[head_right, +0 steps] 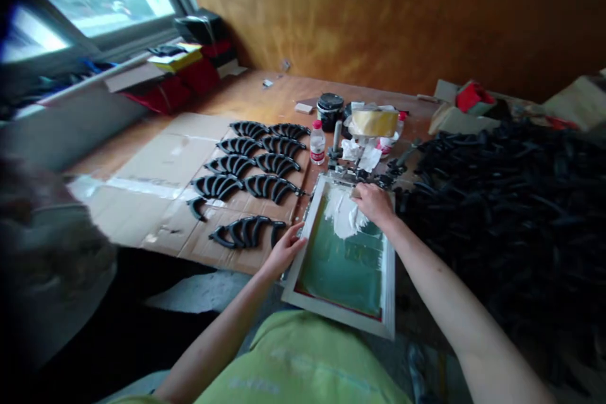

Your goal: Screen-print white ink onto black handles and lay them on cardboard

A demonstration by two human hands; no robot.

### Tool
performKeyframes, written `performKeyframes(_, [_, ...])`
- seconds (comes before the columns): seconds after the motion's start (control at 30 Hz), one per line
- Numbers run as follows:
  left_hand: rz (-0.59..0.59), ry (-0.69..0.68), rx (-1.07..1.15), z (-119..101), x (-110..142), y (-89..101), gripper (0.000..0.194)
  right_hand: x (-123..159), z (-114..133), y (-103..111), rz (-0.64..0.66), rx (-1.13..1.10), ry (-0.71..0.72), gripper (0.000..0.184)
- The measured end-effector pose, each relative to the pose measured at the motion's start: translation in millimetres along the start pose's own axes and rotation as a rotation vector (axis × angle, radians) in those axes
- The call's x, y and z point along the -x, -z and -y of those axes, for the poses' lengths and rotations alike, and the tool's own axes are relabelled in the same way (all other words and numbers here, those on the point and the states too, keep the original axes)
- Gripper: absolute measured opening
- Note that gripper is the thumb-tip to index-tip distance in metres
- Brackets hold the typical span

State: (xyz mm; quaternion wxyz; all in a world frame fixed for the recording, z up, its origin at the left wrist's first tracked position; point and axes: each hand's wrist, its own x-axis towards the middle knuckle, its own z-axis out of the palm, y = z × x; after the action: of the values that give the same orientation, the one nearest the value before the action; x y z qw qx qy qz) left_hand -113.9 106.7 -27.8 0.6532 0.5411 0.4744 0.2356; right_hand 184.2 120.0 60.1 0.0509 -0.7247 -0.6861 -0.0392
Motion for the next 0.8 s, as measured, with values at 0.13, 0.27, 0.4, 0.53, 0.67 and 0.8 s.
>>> performKeyframes(0.13, [0.032, 0.012, 0.032, 2, -3, 0.1, 0.066, 10, 6, 4, -0.030, 0.080, -0.103, 0.013])
performKeyframes(0.27, [0.034, 0.021, 0.059, 0, -2, -0.1, 0.069, 32, 26, -7, -0.080, 0.015, 0.018, 0.006])
performKeyframes(0.4, [0.040, 0.056, 0.064, -4, -1, -0.1, 0.071, 66, 37, -8, -0.028, -0.119, 0.305, 0.011])
performKeyframes(0.53, [0.054, 0.060, 0.067, -8, 1, -1.3, 0.069, 74, 29, 5, 0.050, -0.253, 0.430, 0.010])
performKeyframes(0.67, [0.026, 0.058, 0.042, -12, 4, -3.7, 0.068, 69, 30, 2, -0.037, -0.222, 0.280, 0.007])
performKeyframes(0.8, [0.001, 0.051, 0.034, -16, 8, -6.0, 0.067, 87, 35, -7, -0.095, -0.260, 0.376, 0.013])
